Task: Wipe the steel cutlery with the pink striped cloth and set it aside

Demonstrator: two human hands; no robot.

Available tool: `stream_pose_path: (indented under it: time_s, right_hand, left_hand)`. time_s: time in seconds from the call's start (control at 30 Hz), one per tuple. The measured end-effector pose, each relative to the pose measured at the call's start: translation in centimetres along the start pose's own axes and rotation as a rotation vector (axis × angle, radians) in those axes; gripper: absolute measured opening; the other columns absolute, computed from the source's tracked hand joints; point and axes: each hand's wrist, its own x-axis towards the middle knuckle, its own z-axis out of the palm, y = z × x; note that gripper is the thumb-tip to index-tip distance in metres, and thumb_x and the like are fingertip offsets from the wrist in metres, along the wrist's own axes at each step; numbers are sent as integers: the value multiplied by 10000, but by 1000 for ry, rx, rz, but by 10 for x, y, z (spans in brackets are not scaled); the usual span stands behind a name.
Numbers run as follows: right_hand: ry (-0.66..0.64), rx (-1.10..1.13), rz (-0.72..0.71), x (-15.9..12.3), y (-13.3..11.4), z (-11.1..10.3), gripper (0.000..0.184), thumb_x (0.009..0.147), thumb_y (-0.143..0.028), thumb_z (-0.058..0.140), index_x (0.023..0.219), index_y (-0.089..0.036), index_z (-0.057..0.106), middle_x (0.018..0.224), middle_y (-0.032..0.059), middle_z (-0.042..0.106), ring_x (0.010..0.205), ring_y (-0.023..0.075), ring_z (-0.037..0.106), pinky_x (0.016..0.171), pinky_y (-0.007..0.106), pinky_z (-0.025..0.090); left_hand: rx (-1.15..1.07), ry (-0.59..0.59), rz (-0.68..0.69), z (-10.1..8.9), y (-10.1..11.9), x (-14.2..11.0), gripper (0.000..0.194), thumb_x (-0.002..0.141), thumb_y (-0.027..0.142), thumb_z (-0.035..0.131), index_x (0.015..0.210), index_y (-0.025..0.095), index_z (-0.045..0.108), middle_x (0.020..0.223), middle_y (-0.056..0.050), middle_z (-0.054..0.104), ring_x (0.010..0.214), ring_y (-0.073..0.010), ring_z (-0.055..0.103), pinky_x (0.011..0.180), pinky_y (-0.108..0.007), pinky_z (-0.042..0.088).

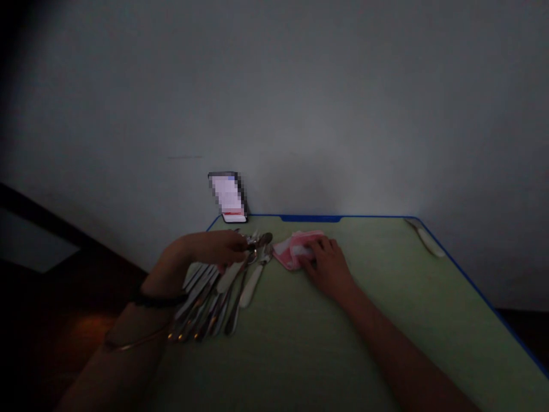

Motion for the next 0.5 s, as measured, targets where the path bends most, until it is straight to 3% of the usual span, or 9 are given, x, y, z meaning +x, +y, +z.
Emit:
stream_pose_path:
  time_s: [0.2,0.33,0.5]
  right_hand:
    - [5,-153,47,-2,-19,-6,539,730,-605,456,1098,-215,509,1056,116,526,951,283,447,803,431,344]
    - [41,-122,112,-1,-15,-6,316,765,-429,470,952,-183,534,956,114,553,911,260,459,772,387,369]
    - [169,132,250,4,13,-4,122,752,-286,448,792,-192,515,773,62,557,746,203,482,677,337,387]
  left_hand:
    - [-31,44,54,1,8,3,311,779,424,431,811,152,580,745,-44,636,538,-134,581,481,-211,401]
    - [-35,40,82,3,17,1,364,790,480,412,846,152,558,724,-44,643,522,-138,580,483,-224,404]
    - [-34,61,197,14,38,4,366,812,488,393,817,157,548,676,-38,645,529,-145,595,481,-225,399]
